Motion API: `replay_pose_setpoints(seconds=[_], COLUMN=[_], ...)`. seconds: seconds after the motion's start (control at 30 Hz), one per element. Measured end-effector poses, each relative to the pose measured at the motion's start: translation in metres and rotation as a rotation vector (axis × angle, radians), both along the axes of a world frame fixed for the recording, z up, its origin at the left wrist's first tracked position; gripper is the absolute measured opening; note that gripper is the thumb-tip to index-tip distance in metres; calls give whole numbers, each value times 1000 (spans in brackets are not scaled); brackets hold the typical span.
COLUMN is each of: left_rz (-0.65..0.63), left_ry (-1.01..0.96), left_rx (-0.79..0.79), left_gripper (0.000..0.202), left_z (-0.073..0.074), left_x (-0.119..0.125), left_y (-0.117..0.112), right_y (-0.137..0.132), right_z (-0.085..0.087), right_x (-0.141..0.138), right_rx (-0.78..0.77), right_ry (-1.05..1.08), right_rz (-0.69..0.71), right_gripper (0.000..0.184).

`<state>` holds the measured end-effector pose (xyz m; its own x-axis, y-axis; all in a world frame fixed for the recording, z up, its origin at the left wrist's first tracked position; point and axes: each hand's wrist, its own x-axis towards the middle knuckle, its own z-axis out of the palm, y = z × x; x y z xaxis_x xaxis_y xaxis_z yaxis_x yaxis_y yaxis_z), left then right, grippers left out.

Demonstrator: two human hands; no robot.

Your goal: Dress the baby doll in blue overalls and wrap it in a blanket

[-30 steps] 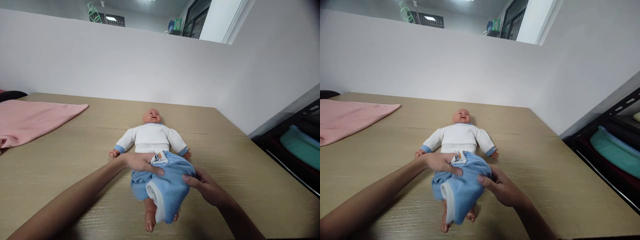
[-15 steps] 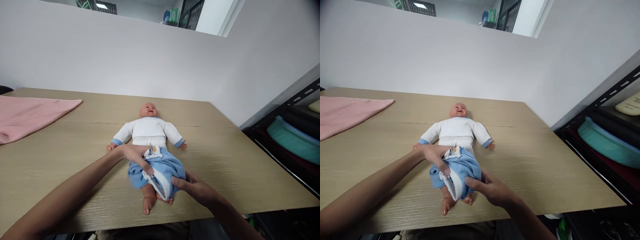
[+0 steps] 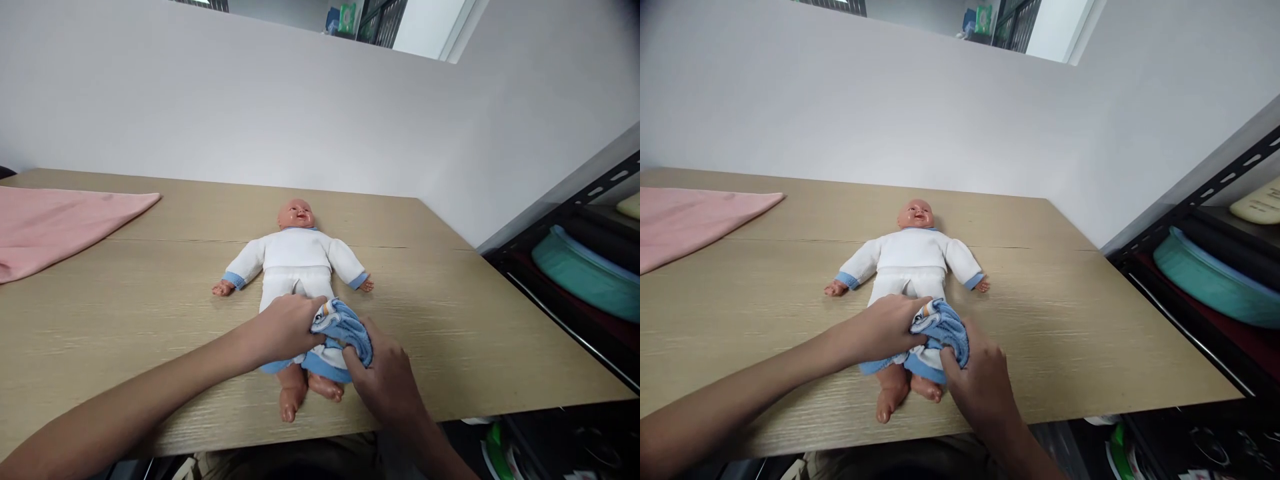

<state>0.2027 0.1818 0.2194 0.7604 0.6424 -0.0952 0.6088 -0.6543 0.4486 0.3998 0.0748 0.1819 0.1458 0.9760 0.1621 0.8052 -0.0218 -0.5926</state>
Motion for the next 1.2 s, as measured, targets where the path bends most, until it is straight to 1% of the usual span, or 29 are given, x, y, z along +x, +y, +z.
replay_pose_setpoints(seconds=[0.07, 0.13, 0.17, 0.23, 0.27, 0.3, 0.33, 0.4, 0.47, 0.53, 0.6, 0.67, 0.7, 0.77, 0.83, 0.9, 1.0, 1.1, 1.17, 1.2], left_rz=[-14, -43, -55, -70, -73, -73, -73, -57, -16, 20, 36, 38, 36, 18, -6, -16, -13, -29, -51, -67], left_ry=[59, 125, 152, 174, 173, 170, 167, 154, 94, -23, -138, -207, -232, -271, -308, -340, -391, -412, -413, -413], left_rx=[30, 40, 42, 48, 49, 47, 36, -20, -114, -226, -326, -406, -435, -473, -493, -508, -497, -422, -383, -372], left_gripper=[28, 32, 34, 38, 40, 41, 43, 45, 47, 47, 47, 47, 47, 48, 49, 48, 48, 49, 54, 60], left_z=[1, 5, 6, 8, 8, 7, 5, 1, -3, -6, -7, -7, -7, -7, -7, -8, -8, -6, -5, -5], left_x=[0, 0, 0, 0, 0, 0, 1, 0, 0, -1, -2, -2, -2, -3, -4, -5, -5, -3, -1, -1], left_y=[-1, -3, -4, -6, -7, -8, -8, -9, -9, -8, -7, -6, -4, -2, 0, 1, 0, -5, -10, -12], right_y=[-9, -18, -22, -29, -31, -33, -34, -37, -39, -41, -43, -43, -43, -43, -42, -41, -41, -41, -41, -40], right_z=[2, 0, -2, -9, -14, -19, -23, -30, -33, -31, -29, -31, -34, -42, -48, -49, -43, -33, -28, -27], right_x=[-4, -10, -13, -16, -17, -16, -15, -13, -11, -12, -14, -18, -20, -23, -24, -24, -25, -25, -25, -24], right_rx=[-93, -97, -61, 71, 135, 174, 184, 128, 21, -71, -122, -113, -89, -5, 59, 29, -49, -44, -43, -34], right_ry=[69, 32, -30, -164, -202, -209, -193, -112, 12, 181, 386, 557, 602, 599, 568, 626, 785, 893, 962, 986], right_rz=[68, 80, 65, 16, -2, -14, -28, -66, -101, -105, -78, -78, -90, -124, -126, -105, -71, -82, -111, -134], right_gripper=[30, 28, 23, 14, 13, 17, 22, 32, 34, 35, 40, 47, 50, 57, 64, 68, 68, 68, 70, 69])
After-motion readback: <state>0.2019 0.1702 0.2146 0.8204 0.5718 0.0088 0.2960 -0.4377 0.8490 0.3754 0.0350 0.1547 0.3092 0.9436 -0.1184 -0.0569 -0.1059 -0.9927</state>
